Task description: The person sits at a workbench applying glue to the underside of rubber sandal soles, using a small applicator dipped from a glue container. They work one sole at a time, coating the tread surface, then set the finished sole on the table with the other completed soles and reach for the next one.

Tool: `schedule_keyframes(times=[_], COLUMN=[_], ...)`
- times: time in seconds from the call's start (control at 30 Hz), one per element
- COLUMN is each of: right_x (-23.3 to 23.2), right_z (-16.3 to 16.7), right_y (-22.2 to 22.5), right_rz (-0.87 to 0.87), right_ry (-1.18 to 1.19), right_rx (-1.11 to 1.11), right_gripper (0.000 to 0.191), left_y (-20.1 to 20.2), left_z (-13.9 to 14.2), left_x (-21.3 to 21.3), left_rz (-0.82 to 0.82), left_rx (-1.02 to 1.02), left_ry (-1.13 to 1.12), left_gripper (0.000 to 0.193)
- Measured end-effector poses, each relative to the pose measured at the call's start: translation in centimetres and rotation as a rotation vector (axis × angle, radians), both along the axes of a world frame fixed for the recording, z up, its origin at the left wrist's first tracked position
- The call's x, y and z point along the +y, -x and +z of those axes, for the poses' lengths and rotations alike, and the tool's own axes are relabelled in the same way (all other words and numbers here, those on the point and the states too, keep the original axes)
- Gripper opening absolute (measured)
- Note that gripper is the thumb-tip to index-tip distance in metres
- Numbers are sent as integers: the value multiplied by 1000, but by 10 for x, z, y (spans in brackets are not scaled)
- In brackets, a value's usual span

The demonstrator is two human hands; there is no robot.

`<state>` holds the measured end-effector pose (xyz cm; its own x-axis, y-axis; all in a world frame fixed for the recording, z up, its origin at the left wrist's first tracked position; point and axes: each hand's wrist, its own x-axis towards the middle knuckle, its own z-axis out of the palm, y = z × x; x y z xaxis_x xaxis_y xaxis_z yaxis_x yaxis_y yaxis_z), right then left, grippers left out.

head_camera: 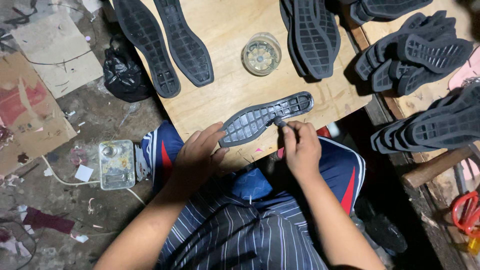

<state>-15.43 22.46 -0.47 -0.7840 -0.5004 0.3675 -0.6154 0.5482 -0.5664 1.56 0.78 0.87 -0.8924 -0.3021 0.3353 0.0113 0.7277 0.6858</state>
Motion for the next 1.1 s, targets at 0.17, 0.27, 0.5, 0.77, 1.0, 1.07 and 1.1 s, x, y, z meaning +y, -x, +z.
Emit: schedule_keyframes(times=[0.17, 0.27, 0.5, 0.77, 1.0, 1.07, 1.1], right_x=[-5, -4, -16, -18, -37, -44, -45], right_z=[3, 7, 5, 7, 9, 11, 12], right_y=[-38, -36, -29, -37, -49, -52, -51], right_rz=[237, 243, 169, 178, 381, 461, 464], right_ry=[45, 84, 76, 59, 6, 25, 16], right_rx=[-195, -156, -70, -126, -111, -105, -103], right_gripper=[10, 9, 11, 10, 14, 16, 16], left_y=[0, 0, 0, 0, 1, 2, 2], left_z=[-1, -4, -8, -7, -13, -16, -17], left_x=[1, 1, 0, 0, 1, -1, -2], left_rz=[25, 27, 23, 30, 126, 115, 110], left_rx=[-9, -31, 13, -8, -11, 20, 43], left_ry=[6, 9, 5, -44, -178, -166, -142], left_gripper=[45, 48, 47, 39, 40, 42, 42])
